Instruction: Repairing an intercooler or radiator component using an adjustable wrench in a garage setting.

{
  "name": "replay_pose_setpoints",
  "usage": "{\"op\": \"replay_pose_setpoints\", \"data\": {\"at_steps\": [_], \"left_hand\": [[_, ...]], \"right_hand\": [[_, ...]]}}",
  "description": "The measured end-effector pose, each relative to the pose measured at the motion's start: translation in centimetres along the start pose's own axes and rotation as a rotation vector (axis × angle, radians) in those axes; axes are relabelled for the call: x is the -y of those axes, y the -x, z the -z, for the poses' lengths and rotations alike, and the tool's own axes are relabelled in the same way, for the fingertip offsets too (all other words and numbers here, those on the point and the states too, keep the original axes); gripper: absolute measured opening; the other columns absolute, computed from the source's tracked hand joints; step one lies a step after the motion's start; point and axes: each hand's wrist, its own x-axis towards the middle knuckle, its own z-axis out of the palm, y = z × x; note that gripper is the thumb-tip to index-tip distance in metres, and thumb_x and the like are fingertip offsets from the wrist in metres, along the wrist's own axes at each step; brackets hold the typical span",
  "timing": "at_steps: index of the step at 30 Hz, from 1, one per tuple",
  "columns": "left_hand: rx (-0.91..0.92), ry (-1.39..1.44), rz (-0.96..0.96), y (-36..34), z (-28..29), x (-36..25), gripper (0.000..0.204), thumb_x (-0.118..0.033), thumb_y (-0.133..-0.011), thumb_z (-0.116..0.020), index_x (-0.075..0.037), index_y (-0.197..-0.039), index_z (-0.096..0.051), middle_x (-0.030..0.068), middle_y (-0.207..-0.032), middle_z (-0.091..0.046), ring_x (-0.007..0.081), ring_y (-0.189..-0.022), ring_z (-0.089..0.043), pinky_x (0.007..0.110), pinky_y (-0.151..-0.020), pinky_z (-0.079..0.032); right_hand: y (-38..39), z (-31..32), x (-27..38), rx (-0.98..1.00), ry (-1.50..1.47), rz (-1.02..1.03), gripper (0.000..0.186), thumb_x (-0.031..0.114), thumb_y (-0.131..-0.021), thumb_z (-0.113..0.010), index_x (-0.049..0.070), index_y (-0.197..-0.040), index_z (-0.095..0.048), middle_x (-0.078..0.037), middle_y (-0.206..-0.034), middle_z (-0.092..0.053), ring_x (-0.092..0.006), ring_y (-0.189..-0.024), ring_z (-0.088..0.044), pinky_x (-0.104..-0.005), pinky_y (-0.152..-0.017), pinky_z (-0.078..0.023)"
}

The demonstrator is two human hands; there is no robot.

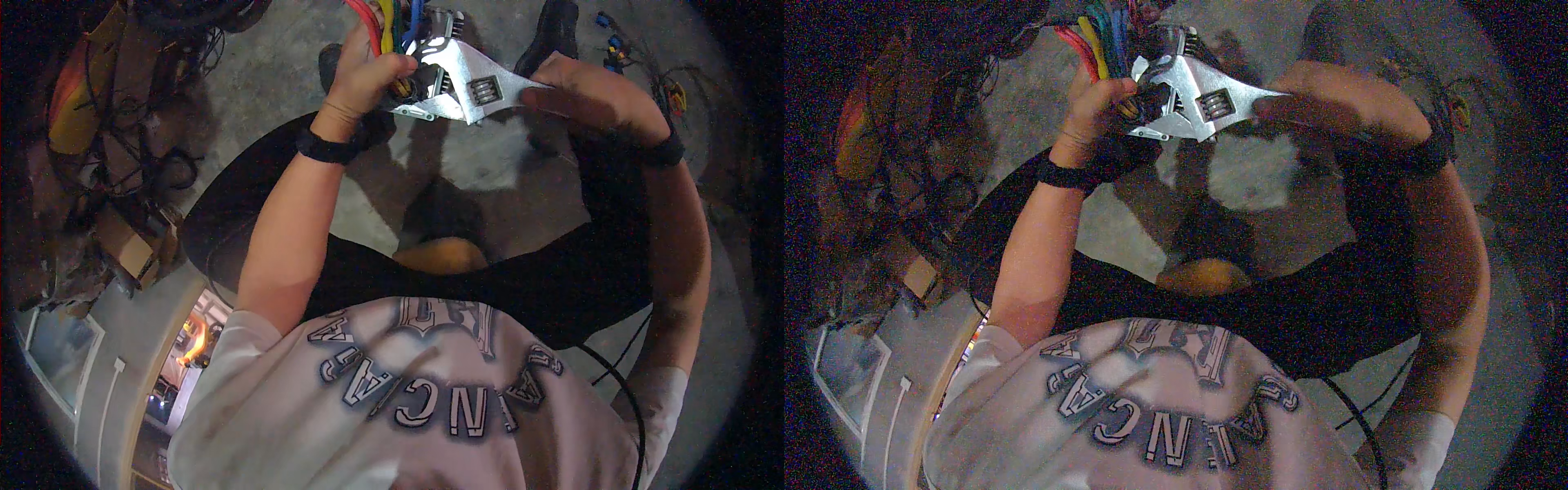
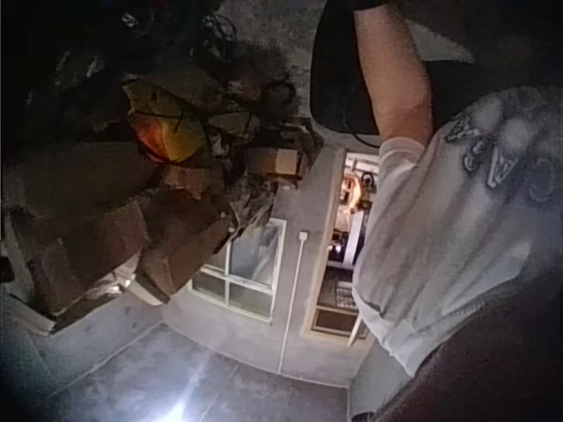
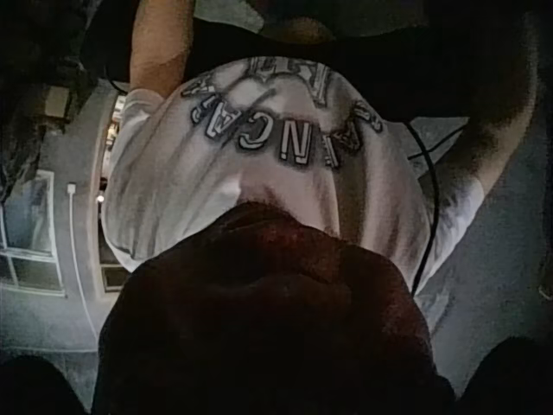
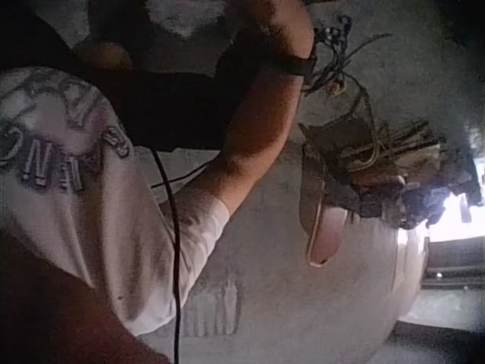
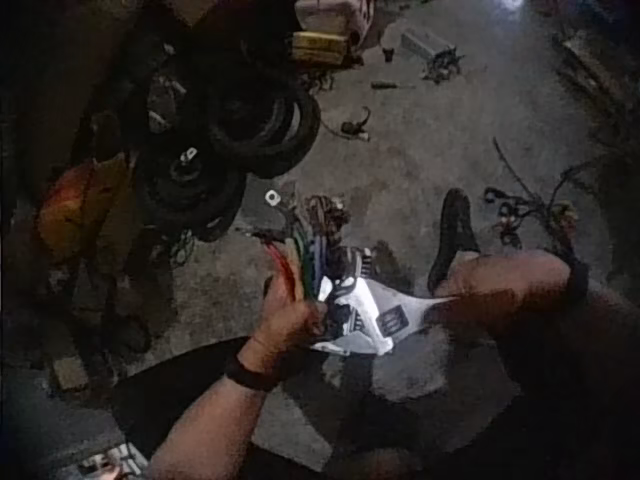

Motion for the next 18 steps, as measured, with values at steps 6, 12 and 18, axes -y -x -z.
{"op": "replay_pose_setpoints", "data": {"at_steps": [6, 12, 18], "left_hand": [[0.009, 0.001, -0.046, 0.2, -1.6, -0.9, 0.049, -0.015, -0.075, -0.058, -0.003, -0.122, -0.053, 0.0045, -0.102, -0.061, 0.0161, -0.083, -0.062, 0.03, -0.071, -0.052], [0.083, -0.035, 0.016, -0.5, 0.1, 0.2, 0.054, -0.017, -0.073, -0.06, -0.003, -0.124, -0.053, 0.0067, -0.107, -0.062, 0.0178, -0.091, -0.064, 0.031, -0.078, -0.053], [0.038, -0.033, -0.069, -1.7, 0.5, 0.5, 0.054, -0.019, -0.072, -0.063, -0.003, -0.122, -0.054, 0.0057, -0.101, -0.062, 0.0181, -0.088, -0.062, 0.032, -0.077, -0.052]], "right_hand": [[-2.2, 0.1, 3.5, -0.003, -0.19, -0.583, 0.047, 0.043, -0.097, -0.052, -0.002, -0.09, -0.062, -0.015, -0.071, -0.056, -0.0275, -0.071, -0.055, -0.0395, -0.067, -0.042], [-3.7, -1.0, 4.3, -0.181, -0.178, -0.587, 0.061, 0.058, -0.09, -0.056, -0.002, -0.089, -0.069, -0.015, -0.066, -0.062, -0.0255, -0.062, -0.058, -0.0397, -0.062, -0.044], [-4.6, -2.1, 2.5, -0.105, -0.227, -0.566, 0.068, 0.064, -0.086, -0.057, -0.002, -0.085, -0.07, -0.015, -0.065, -0.063, -0.0236, -0.063, -0.061, -0.0385, -0.061, -0.046]]}}
